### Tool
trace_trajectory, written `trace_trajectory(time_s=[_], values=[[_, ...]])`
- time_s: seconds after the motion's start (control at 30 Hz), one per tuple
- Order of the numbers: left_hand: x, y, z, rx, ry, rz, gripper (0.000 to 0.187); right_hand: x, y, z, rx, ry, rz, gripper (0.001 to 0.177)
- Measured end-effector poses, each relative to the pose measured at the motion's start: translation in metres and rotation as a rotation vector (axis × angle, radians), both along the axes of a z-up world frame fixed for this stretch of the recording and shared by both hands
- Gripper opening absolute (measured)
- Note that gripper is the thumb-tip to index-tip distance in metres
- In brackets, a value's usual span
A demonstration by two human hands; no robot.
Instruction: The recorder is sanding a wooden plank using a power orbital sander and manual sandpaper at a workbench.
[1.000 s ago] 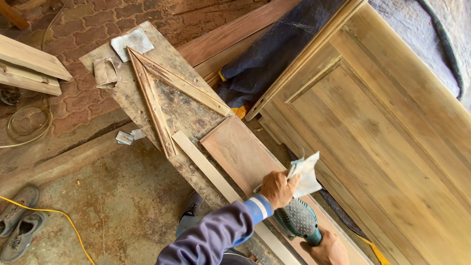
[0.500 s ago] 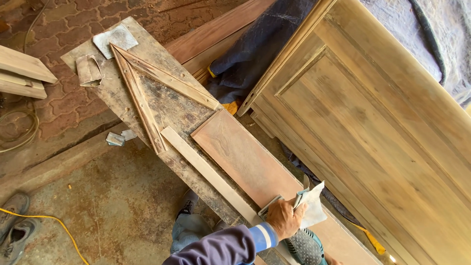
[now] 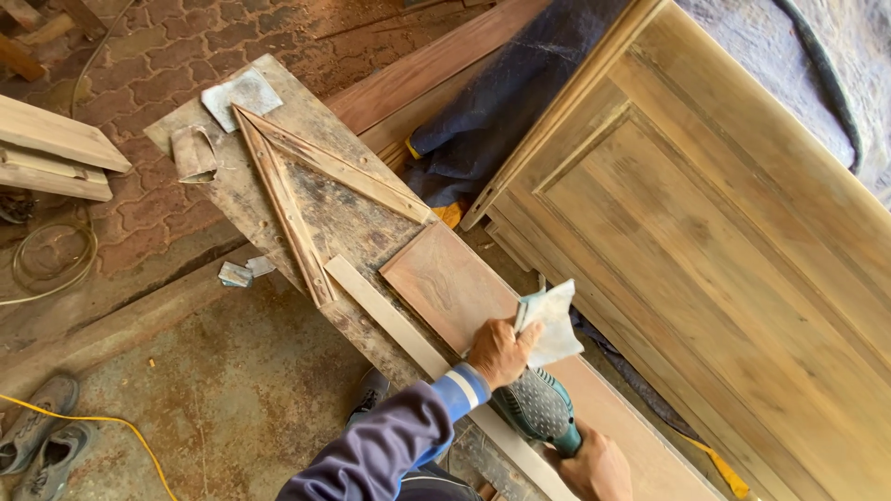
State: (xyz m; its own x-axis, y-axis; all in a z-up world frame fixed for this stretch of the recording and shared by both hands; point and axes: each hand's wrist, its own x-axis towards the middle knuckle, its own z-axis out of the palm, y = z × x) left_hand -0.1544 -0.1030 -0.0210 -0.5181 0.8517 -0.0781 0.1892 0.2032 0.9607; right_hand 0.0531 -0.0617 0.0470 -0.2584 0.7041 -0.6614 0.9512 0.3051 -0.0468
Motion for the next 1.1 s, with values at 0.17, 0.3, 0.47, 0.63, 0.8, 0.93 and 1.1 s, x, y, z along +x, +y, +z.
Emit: trace_trajectory(time_s=[0.17,0.3,0.47,0.63,0.8,0.93,1.1], values=[[-0.072,-0.009,0.001,-0.134,-0.046,0.048,0.048,-0.053,0.011,-0.022,-0.062,0.014,0.070,0.044],[-0.125,-0.018,-0.008,-0.033,-0.005,0.125,0.046,-0.108,0.000,-0.014,-0.014,0.131,0.157,0.040],[-0.189,-0.026,-0.013,-0.088,0.019,0.159,0.046,-0.169,-0.003,-0.024,0.004,0.196,0.203,0.038],[-0.240,-0.031,-0.018,-0.099,0.023,0.215,0.048,-0.228,-0.011,-0.004,0.002,0.220,0.238,0.041],[-0.263,-0.029,-0.016,-0.079,0.045,0.216,0.044,-0.253,-0.015,0.014,0.028,0.275,0.239,0.044],[-0.252,-0.021,-0.011,0.107,0.090,0.224,0.043,-0.242,-0.014,0.020,0.069,0.338,0.209,0.043],[-0.203,0.003,-0.015,-0.116,-0.017,0.156,0.053,-0.181,-0.006,0.018,0.153,0.337,0.068,0.044]])
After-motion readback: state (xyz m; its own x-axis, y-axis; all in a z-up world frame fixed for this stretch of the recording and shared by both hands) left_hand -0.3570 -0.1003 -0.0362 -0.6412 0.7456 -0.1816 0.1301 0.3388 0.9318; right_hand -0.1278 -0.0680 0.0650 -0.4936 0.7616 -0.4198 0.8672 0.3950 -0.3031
